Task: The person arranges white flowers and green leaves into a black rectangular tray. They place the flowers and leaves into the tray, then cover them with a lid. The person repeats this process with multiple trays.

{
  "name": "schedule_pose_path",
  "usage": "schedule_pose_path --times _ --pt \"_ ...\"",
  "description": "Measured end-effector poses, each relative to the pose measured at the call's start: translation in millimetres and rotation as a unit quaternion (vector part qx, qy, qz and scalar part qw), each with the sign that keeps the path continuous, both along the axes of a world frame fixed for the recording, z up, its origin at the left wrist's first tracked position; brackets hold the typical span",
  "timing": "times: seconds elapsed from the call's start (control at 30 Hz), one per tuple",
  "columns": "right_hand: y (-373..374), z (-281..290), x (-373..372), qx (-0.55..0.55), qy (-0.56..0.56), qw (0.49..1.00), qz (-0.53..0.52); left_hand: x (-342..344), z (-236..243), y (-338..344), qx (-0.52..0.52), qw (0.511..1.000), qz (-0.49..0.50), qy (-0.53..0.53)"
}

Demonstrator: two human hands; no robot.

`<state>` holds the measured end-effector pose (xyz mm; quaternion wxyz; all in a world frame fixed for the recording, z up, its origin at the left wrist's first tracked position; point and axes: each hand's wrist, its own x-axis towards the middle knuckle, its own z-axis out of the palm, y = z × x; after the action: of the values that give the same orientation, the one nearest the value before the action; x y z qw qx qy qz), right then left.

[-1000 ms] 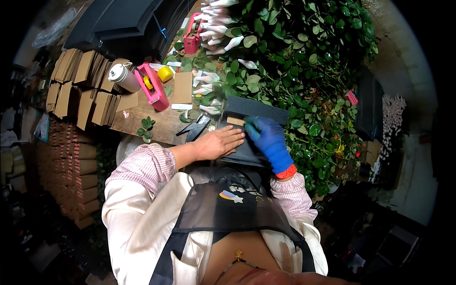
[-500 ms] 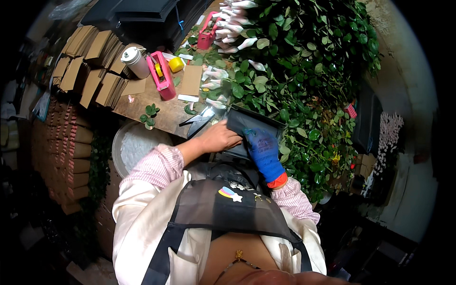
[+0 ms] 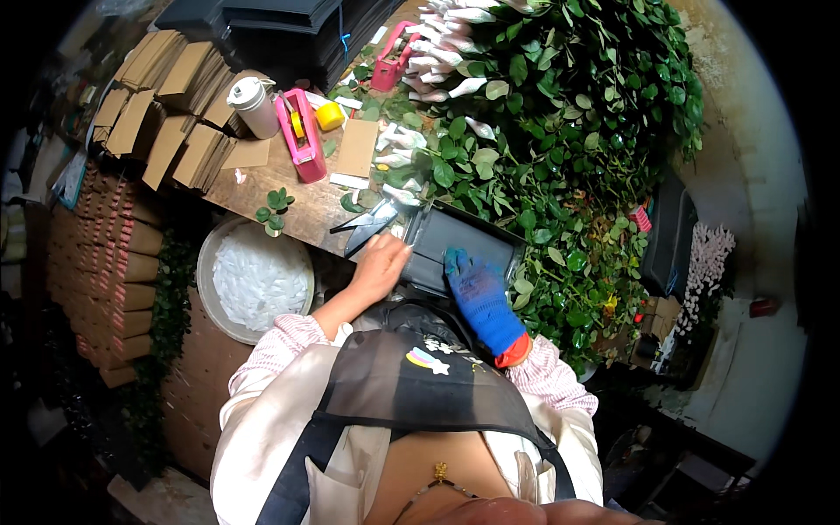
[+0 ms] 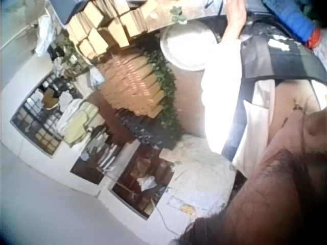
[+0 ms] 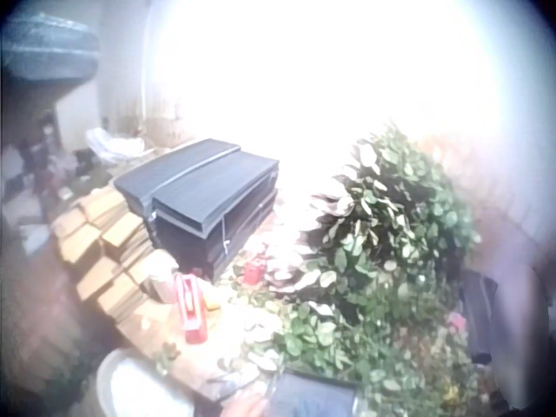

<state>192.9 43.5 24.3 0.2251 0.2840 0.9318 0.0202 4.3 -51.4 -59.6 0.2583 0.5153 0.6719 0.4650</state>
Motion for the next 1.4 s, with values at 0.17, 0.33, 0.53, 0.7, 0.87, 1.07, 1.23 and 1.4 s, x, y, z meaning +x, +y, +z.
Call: schedule_pose_path --times 0.17,0.33,0.53,0.7,0.87,1.07,1.23,1.4 --pt "-11.5 -1.7 7.2 0.018 0.022 1.000 0.002 -49.4 -53.0 -12.4 -0.073 0.931 0.064 0.353" --pt "-14.8 -4.4 6.9 0.011 -0.004 1.000 -0.016 -70.6 -37.4 -4.7 -0.278 0.914 -0.086 0.283" --pt "-15.7 4.7 1.5 -0.002 0.007 1.000 -0.028 -67.2 7.8 -12.8 -0.303 0.921 -0.132 -0.206" --pt "-16.8 8.9 1.8 0.000 0.003 1.000 -0.030 -75.4 50.2 -10.6 -0.316 0.924 -0.211 -0.049" --pt "-15.7 1.8 1.8 0.013 0.009 0.999 -0.031 -69.8 59.2 -2.4 -0.299 0.919 -0.240 0.087" --pt "-14.8 -0.4 5.6 0.031 0.031 0.999 -0.007 -74.0 45.4 -3.8 -0.309 0.920 -0.229 0.078" --pt "-15.8 1.0 2.1 0.040 0.017 0.999 -0.010 -88.0 17.9 -31.8 -0.230 0.961 -0.128 0.087" --pt "-14.9 -2.8 7.6 0.040 0.006 0.999 0.002 -66.0 13.1 -48.1 -0.064 0.881 -0.112 0.456"
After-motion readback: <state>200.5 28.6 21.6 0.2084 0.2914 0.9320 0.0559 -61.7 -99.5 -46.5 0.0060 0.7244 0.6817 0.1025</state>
